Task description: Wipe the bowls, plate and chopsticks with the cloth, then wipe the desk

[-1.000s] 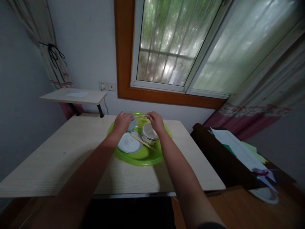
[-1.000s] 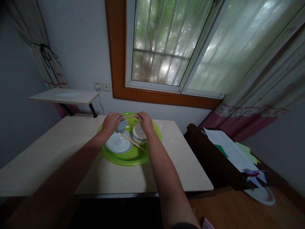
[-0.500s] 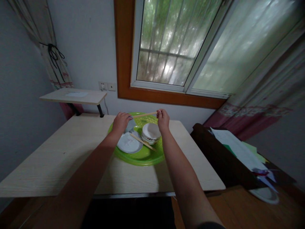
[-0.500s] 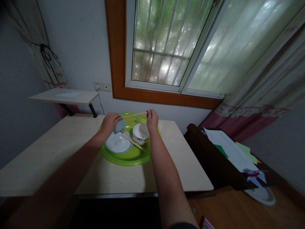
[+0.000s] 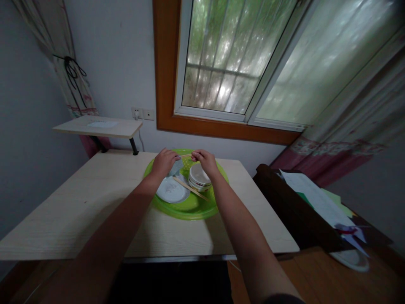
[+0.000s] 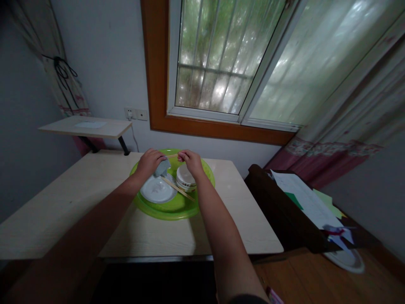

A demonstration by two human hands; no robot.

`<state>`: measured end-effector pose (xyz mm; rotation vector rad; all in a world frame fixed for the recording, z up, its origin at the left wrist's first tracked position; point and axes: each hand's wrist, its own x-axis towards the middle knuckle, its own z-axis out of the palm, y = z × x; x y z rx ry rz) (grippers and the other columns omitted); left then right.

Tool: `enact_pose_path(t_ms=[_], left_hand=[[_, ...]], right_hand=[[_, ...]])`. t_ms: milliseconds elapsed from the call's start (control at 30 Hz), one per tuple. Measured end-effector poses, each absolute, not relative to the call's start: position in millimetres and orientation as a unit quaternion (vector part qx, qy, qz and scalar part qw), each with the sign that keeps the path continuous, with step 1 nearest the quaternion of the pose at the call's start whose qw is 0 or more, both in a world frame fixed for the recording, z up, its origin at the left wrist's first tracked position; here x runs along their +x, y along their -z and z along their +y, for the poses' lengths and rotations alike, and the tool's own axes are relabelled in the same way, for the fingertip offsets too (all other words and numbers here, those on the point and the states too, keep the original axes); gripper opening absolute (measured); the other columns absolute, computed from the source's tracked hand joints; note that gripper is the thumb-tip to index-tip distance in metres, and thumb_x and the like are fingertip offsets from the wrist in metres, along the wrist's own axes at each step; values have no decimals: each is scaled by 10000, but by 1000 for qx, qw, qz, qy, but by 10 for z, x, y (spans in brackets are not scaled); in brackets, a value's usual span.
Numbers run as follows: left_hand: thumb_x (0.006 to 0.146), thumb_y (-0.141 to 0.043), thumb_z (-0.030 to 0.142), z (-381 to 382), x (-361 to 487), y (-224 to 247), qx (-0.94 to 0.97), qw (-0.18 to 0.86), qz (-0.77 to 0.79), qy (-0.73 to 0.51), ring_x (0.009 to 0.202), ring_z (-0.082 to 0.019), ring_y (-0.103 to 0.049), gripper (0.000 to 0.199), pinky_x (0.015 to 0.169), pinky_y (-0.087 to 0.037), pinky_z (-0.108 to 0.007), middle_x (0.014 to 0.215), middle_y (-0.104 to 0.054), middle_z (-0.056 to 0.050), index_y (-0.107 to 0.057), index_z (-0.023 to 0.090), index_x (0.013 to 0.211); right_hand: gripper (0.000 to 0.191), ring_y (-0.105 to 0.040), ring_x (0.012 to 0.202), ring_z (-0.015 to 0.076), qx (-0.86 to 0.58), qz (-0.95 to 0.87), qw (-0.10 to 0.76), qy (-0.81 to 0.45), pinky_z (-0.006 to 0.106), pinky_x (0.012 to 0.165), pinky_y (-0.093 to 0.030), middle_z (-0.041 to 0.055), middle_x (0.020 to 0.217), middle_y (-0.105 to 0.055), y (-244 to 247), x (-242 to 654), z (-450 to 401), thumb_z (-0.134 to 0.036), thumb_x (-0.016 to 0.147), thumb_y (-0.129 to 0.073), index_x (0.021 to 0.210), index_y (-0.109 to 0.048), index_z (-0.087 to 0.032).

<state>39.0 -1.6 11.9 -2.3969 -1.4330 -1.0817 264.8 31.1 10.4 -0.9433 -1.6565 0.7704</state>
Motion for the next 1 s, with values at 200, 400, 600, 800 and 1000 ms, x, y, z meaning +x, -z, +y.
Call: enact_pose_path(t_ms=[200, 400, 600, 800, 1000], left_hand=[[976, -597, 301, -16, 422, -102, -823, 104, -433, 352, 965, -248, -611, 201, 893, -463, -386, 1014, -774, -61, -761, 184, 992], [975, -599, 311, -4, 413, -91, -809, 85, -450, 368, 982, -253, -617, 197, 903, -461, -389, 1018, -773, -59, -763, 203, 993], [968, -604, 303, 39, 367, -70, -784, 56, -483, 387, 1000, -249, -616, 182, 932, -459, -396, 1041, -768, -59, -764, 218, 987], [972, -602, 296, 28, 364, -74, -784, 63, -482, 385, 994, -249, -622, 179, 931, -461, -395, 1031, -768, -55, -759, 211, 970], [967, -614, 293, -7, 401, -106, -797, 79, -458, 386, 984, -251, -619, 171, 912, -465, -387, 1012, -770, -56, -757, 200, 962]], right_hand=[[358, -709, 703, 207, -349, -707, 458, -409, 356, 728, -598, 31, 760, -752, -84, 2530, 300, -580, 775, -731, 833, -743, -227], [344, -653, 656, 161, -375, -658, 566, -327, 303, 678, -549, -3, 730, -699, -96, 2656, 369, -576, 853, -640, 867, -661, -233], [345, -565, 609, 124, -425, -560, 678, -217, 254, 607, -466, -38, 686, -600, -122, 2915, 458, -569, 917, -527, 887, -583, -230], [354, -578, 628, 124, -410, -564, 671, -252, 256, 630, -484, -35, 698, -619, -124, 2877, 429, -584, 902, -565, 889, -594, -232], [366, -657, 692, 156, -349, -626, 582, -383, 307, 715, -554, -9, 746, -696, -121, 2658, 323, -588, 811, -705, 858, -658, -228]])
